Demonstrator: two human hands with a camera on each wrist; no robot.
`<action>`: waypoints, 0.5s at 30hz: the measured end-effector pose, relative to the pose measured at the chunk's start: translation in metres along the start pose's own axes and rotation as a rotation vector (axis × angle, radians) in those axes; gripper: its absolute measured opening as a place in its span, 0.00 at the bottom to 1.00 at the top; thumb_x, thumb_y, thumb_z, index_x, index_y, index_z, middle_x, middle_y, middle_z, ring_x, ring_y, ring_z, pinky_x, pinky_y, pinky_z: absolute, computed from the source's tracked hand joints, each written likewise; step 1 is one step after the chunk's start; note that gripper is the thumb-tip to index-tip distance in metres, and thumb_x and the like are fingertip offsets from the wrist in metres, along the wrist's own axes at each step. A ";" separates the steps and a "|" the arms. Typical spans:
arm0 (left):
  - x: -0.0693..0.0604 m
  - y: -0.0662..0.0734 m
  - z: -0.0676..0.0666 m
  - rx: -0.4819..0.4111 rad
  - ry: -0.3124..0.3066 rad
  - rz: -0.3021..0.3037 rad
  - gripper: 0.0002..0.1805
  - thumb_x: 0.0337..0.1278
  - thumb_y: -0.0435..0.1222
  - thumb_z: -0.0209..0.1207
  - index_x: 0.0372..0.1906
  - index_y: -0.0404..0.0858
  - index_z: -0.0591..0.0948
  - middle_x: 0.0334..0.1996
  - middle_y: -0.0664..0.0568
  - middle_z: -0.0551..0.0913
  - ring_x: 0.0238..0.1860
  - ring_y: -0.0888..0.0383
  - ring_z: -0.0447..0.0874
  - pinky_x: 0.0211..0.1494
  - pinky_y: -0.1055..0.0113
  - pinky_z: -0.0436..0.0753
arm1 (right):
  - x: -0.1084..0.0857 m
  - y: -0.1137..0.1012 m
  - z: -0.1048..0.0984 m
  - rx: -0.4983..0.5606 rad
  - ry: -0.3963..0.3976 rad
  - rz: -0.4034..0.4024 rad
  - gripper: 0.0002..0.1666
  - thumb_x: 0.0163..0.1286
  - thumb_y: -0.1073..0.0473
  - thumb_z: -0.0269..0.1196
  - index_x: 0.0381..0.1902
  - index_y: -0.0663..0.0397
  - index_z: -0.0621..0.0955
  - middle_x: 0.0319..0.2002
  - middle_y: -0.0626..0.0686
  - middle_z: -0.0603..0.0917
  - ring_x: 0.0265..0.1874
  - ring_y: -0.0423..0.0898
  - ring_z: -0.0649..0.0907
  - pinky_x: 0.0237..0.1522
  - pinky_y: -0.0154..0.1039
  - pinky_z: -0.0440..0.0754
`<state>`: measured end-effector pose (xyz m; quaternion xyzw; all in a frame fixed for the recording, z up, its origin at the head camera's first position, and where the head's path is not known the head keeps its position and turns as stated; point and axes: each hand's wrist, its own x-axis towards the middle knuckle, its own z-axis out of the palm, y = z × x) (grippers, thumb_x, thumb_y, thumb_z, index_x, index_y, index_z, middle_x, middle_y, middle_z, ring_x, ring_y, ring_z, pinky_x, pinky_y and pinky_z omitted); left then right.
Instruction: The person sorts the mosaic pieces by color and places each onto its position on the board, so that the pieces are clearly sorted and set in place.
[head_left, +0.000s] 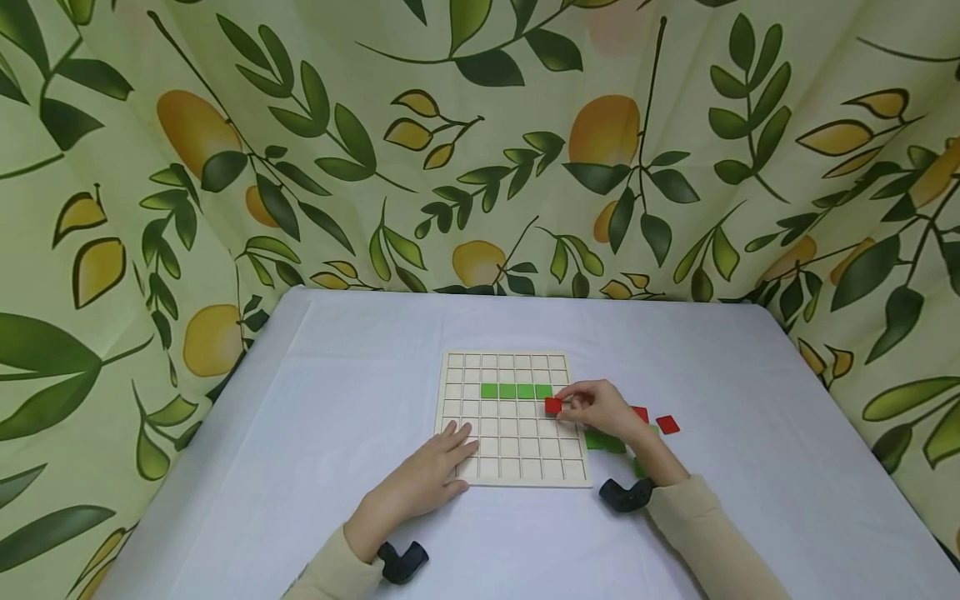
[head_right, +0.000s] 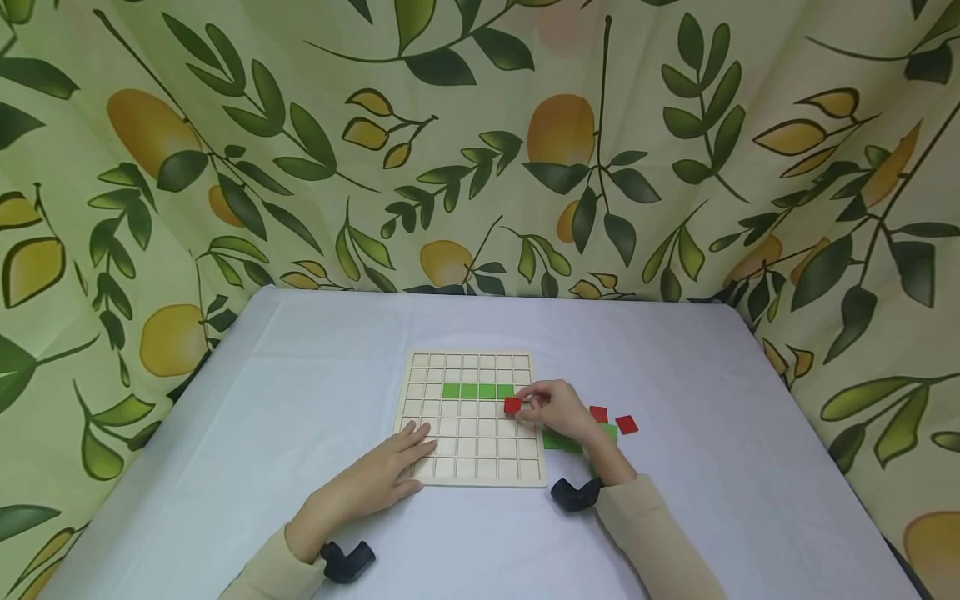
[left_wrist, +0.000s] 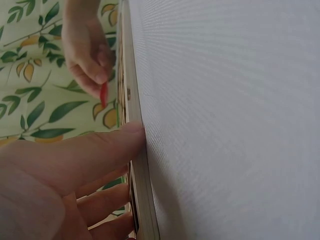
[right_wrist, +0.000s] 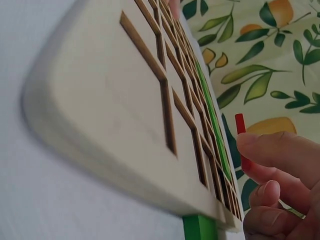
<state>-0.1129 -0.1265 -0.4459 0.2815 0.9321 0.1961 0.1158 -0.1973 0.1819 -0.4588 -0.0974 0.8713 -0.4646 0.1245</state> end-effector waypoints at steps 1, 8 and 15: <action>0.000 0.000 0.000 0.002 -0.003 -0.001 0.30 0.61 0.38 0.60 0.67 0.34 0.70 0.73 0.40 0.63 0.75 0.39 0.56 0.75 0.45 0.64 | 0.000 -0.001 0.001 0.005 -0.002 -0.011 0.19 0.56 0.63 0.71 0.44 0.67 0.83 0.21 0.47 0.69 0.21 0.37 0.68 0.20 0.27 0.64; 0.000 0.000 -0.003 0.020 -0.019 -0.001 0.31 0.61 0.40 0.60 0.67 0.35 0.70 0.73 0.41 0.63 0.76 0.40 0.57 0.76 0.47 0.63 | 0.001 -0.007 0.014 0.033 -0.020 -0.047 0.20 0.55 0.63 0.72 0.44 0.67 0.83 0.20 0.46 0.68 0.21 0.36 0.68 0.21 0.27 0.63; -0.001 -0.001 -0.004 0.024 -0.016 0.014 0.30 0.60 0.40 0.60 0.67 0.36 0.70 0.73 0.41 0.63 0.75 0.40 0.57 0.76 0.47 0.64 | 0.001 -0.013 0.027 0.060 -0.046 -0.089 0.18 0.55 0.65 0.70 0.43 0.69 0.83 0.20 0.46 0.69 0.20 0.35 0.68 0.21 0.25 0.65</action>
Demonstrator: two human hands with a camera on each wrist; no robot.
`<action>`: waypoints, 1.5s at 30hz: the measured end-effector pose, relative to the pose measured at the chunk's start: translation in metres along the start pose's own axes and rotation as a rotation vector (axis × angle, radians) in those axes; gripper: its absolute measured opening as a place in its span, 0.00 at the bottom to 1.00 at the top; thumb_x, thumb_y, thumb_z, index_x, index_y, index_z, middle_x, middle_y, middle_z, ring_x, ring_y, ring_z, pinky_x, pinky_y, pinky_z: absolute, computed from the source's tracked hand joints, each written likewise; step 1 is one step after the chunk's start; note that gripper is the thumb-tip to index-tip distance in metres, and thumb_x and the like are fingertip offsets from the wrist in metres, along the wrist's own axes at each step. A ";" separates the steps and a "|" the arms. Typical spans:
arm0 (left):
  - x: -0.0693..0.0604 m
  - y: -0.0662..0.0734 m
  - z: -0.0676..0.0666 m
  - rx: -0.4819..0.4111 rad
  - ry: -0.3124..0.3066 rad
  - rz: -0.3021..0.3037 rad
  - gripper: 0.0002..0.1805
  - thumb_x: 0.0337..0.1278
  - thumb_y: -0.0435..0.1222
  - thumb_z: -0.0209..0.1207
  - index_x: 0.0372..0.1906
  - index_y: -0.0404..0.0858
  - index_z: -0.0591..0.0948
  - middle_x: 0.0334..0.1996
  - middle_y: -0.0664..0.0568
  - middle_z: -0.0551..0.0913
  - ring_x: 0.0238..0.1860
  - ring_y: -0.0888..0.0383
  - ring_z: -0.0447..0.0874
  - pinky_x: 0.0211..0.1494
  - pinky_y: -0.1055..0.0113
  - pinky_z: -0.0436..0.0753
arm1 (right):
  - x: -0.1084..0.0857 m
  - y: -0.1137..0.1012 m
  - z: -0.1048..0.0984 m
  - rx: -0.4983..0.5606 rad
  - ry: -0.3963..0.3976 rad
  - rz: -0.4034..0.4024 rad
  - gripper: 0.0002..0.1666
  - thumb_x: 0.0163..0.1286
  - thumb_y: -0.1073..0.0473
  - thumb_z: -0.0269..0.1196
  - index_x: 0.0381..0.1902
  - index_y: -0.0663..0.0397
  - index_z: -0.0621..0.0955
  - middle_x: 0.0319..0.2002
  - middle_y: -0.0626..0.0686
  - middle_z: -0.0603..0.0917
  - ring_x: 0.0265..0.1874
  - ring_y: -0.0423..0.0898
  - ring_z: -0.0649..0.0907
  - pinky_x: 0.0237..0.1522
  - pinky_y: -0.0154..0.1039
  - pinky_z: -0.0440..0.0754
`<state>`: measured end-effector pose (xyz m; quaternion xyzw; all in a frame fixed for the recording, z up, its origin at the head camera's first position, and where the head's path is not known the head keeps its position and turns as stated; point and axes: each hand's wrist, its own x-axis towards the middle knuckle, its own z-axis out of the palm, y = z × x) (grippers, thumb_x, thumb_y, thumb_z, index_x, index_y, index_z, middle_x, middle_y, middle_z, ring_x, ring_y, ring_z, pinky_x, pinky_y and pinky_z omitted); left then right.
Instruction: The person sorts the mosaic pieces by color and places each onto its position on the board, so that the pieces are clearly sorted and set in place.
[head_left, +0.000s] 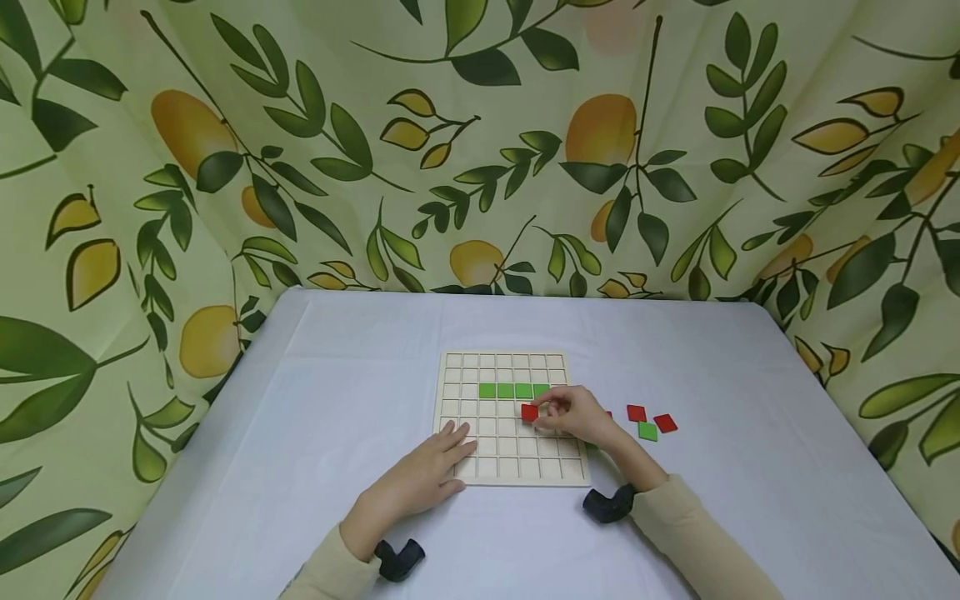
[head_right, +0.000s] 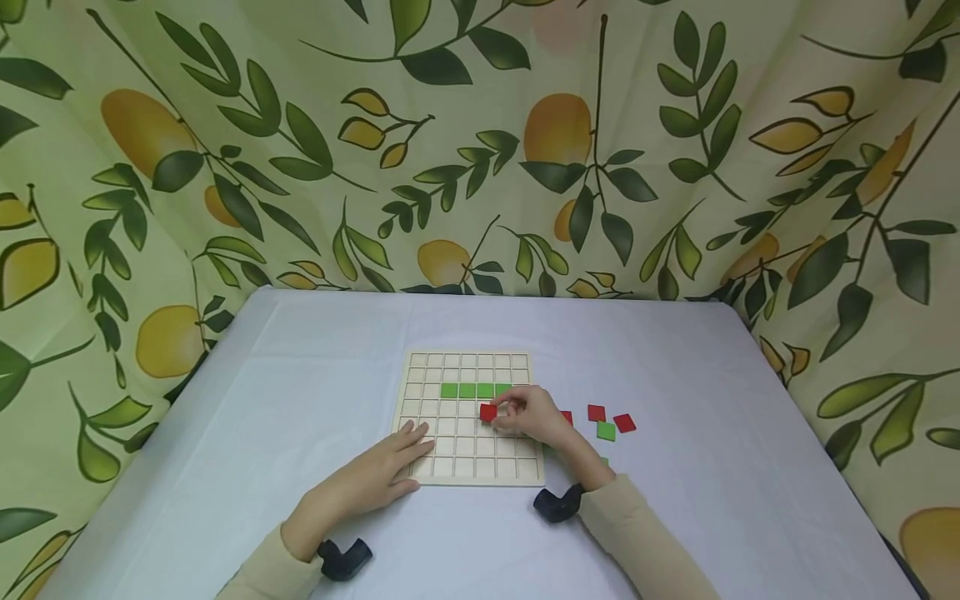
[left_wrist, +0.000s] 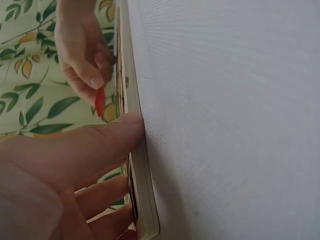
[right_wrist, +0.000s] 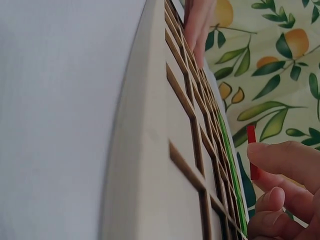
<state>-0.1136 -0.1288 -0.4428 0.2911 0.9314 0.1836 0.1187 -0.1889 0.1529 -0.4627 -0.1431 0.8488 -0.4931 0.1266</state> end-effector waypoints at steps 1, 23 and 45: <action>0.000 0.000 0.000 0.001 0.000 0.002 0.30 0.60 0.39 0.61 0.67 0.36 0.70 0.73 0.41 0.63 0.75 0.40 0.57 0.76 0.46 0.64 | 0.000 -0.001 0.002 0.001 0.003 -0.004 0.18 0.55 0.65 0.70 0.43 0.69 0.83 0.20 0.46 0.70 0.20 0.35 0.68 0.21 0.25 0.66; 0.000 -0.001 -0.001 -0.011 -0.020 -0.007 0.31 0.60 0.39 0.61 0.68 0.37 0.70 0.74 0.42 0.62 0.76 0.41 0.56 0.75 0.45 0.65 | 0.014 -0.012 0.027 0.023 0.031 -0.051 0.17 0.54 0.66 0.71 0.42 0.69 0.83 0.19 0.45 0.71 0.19 0.34 0.69 0.20 0.24 0.66; 0.001 -0.003 0.001 -0.016 -0.012 0.002 0.30 0.60 0.39 0.61 0.67 0.36 0.70 0.74 0.42 0.63 0.76 0.40 0.56 0.75 0.45 0.65 | 0.027 -0.025 0.046 -0.067 0.049 -0.030 0.15 0.56 0.65 0.69 0.42 0.65 0.84 0.17 0.48 0.75 0.14 0.35 0.69 0.15 0.25 0.66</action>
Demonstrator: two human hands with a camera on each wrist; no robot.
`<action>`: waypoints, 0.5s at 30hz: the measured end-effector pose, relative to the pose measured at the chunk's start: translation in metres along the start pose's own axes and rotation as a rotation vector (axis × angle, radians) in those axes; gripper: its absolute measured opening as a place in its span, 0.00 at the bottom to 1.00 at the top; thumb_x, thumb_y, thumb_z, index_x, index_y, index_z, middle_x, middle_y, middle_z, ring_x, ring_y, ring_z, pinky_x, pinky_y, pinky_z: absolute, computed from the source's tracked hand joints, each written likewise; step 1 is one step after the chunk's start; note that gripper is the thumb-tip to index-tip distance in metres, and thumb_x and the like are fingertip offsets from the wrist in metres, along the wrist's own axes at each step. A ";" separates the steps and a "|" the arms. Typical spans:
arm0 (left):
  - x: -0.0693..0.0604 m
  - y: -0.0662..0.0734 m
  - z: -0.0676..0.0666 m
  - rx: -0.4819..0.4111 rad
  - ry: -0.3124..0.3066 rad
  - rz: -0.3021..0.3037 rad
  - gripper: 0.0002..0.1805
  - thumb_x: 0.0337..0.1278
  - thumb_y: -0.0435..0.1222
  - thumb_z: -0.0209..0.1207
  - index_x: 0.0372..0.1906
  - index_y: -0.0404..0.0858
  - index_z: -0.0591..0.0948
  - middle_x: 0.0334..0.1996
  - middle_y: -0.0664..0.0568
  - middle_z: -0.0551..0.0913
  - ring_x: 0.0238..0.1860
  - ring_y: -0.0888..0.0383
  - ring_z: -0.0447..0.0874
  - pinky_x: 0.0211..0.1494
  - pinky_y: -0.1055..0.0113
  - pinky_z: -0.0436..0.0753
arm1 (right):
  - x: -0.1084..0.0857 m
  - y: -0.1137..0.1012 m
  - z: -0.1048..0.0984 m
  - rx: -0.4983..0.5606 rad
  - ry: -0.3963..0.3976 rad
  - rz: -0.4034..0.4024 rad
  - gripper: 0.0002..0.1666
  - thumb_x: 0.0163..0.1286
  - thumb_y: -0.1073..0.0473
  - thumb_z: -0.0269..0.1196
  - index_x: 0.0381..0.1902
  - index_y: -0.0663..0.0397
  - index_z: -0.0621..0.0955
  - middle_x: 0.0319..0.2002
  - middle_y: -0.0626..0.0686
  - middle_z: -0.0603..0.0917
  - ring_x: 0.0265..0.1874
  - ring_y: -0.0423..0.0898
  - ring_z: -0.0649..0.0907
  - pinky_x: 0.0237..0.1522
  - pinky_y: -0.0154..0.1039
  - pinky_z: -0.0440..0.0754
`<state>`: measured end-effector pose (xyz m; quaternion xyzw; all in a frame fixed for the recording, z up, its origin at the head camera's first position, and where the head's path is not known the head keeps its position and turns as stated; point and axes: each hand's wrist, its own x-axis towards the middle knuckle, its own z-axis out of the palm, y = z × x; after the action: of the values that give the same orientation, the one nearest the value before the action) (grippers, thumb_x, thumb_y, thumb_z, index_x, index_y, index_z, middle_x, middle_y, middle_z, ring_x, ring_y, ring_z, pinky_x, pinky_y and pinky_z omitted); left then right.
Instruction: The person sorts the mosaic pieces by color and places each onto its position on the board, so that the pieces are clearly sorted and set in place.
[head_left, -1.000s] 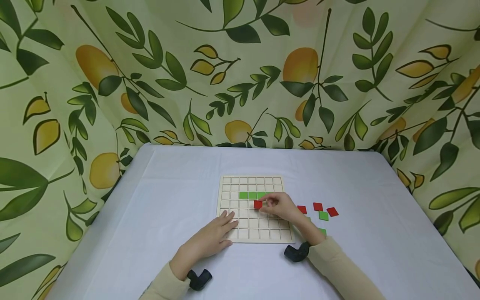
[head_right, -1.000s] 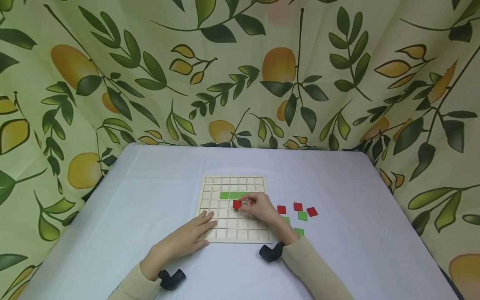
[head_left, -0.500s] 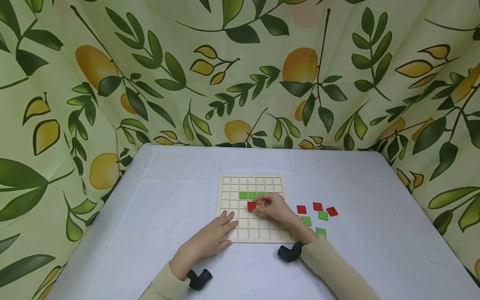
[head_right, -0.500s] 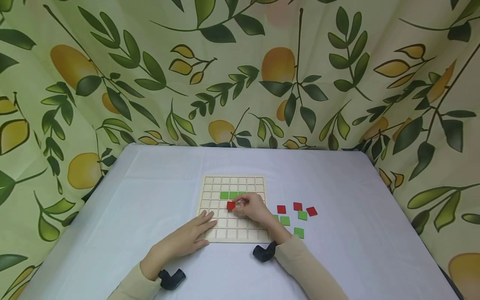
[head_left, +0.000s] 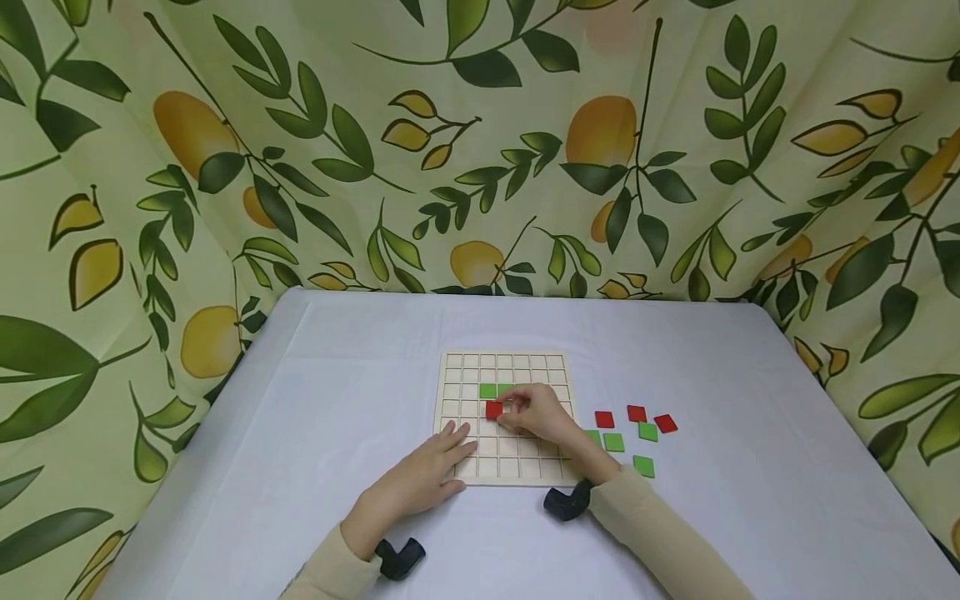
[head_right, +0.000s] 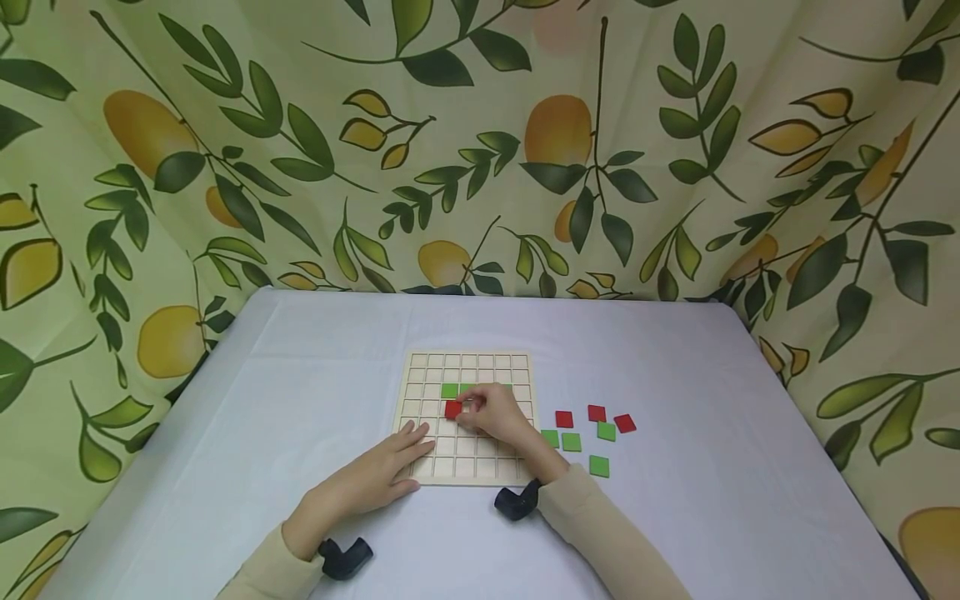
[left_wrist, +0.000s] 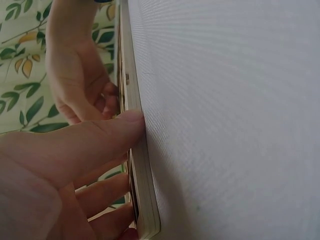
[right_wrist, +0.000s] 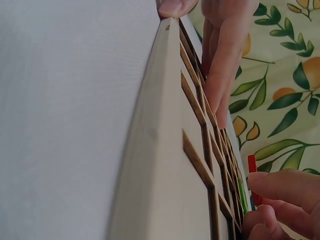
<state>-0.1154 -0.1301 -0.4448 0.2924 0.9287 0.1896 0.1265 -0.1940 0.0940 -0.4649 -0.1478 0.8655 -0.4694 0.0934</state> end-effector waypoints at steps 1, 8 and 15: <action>0.000 0.000 0.000 0.002 0.001 0.003 0.30 0.60 0.39 0.61 0.67 0.36 0.70 0.74 0.41 0.63 0.76 0.40 0.56 0.75 0.45 0.65 | 0.000 -0.001 0.000 0.001 0.000 -0.002 0.15 0.56 0.65 0.69 0.42 0.65 0.84 0.17 0.48 0.75 0.13 0.35 0.69 0.15 0.25 0.66; 0.000 0.001 -0.001 0.006 -0.003 0.009 0.30 0.60 0.39 0.61 0.67 0.35 0.70 0.73 0.41 0.63 0.76 0.40 0.56 0.74 0.45 0.65 | 0.002 -0.003 0.004 -0.003 0.013 0.011 0.14 0.57 0.65 0.69 0.43 0.64 0.84 0.18 0.49 0.75 0.13 0.37 0.69 0.15 0.26 0.68; 0.000 0.001 -0.001 -0.001 -0.003 0.001 0.30 0.60 0.39 0.61 0.67 0.36 0.70 0.74 0.41 0.63 0.76 0.40 0.56 0.75 0.45 0.65 | 0.003 -0.008 0.007 -0.059 0.041 0.036 0.14 0.56 0.65 0.70 0.42 0.63 0.85 0.18 0.48 0.75 0.14 0.37 0.69 0.15 0.26 0.65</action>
<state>-0.1154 -0.1299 -0.4438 0.2930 0.9283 0.1896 0.1282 -0.1934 0.0834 -0.4618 -0.1252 0.8832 -0.4449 0.0794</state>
